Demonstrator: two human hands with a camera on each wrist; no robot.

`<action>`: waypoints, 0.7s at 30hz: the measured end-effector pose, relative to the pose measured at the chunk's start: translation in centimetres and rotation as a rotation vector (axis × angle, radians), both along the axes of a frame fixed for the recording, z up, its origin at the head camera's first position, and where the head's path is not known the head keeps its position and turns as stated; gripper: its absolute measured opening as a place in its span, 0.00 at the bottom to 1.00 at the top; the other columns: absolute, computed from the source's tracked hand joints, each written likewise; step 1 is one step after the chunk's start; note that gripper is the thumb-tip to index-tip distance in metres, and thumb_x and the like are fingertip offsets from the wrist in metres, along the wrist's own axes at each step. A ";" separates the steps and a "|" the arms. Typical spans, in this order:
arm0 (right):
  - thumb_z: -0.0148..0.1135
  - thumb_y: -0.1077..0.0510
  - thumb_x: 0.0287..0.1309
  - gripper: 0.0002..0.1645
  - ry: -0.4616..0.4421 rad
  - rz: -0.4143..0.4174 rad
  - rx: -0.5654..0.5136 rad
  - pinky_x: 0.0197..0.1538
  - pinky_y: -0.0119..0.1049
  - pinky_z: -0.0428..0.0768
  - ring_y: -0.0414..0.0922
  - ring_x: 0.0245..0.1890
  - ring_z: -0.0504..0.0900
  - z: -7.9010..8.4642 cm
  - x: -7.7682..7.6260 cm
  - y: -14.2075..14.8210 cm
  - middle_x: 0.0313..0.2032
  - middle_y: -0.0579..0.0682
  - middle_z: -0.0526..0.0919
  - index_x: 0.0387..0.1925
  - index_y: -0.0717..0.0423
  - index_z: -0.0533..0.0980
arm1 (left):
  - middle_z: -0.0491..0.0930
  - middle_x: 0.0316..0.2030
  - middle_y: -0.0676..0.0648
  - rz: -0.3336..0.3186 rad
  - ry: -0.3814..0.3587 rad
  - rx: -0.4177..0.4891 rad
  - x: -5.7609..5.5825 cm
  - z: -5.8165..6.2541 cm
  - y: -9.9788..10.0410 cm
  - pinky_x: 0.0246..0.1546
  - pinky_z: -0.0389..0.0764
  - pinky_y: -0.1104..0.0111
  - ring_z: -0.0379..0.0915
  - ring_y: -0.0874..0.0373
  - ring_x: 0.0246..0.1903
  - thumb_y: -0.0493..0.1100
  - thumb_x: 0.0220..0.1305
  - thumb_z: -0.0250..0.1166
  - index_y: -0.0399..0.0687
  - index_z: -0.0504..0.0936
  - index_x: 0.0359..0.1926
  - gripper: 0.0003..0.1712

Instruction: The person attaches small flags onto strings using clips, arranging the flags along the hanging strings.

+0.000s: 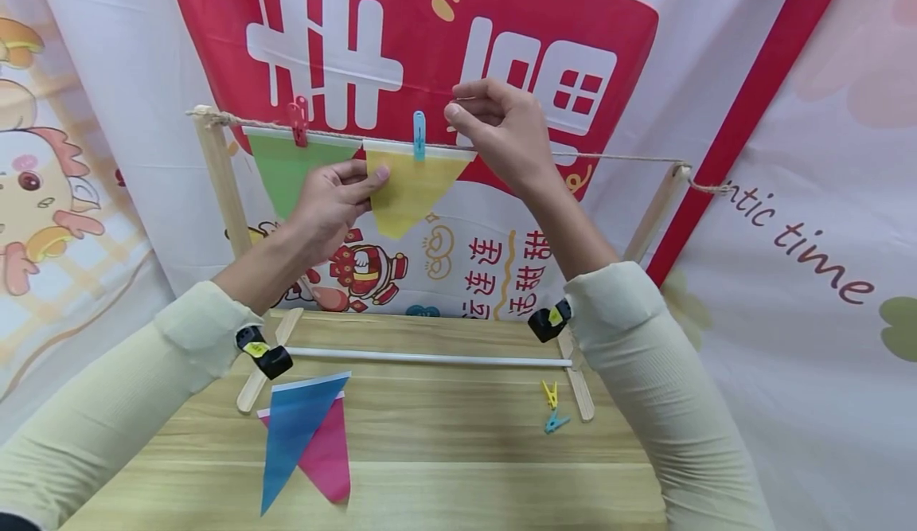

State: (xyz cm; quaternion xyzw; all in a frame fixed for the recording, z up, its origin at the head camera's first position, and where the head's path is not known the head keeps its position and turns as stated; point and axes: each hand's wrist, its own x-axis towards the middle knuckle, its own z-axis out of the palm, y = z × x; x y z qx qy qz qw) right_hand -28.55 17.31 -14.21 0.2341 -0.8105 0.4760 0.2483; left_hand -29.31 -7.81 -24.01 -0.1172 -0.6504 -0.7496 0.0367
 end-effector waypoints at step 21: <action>0.74 0.59 0.73 0.15 0.051 0.361 -0.227 0.64 0.37 0.91 0.50 0.56 0.95 -1.9 0.0 1.2 0.52 0.53 0.96 0.57 0.60 0.90 | 0.86 0.61 0.47 -0.010 -0.012 -0.035 -0.2 -1.6 -0.3 0.74 0.85 0.54 0.88 0.51 0.60 0.51 0.79 0.73 0.45 0.87 0.68 0.25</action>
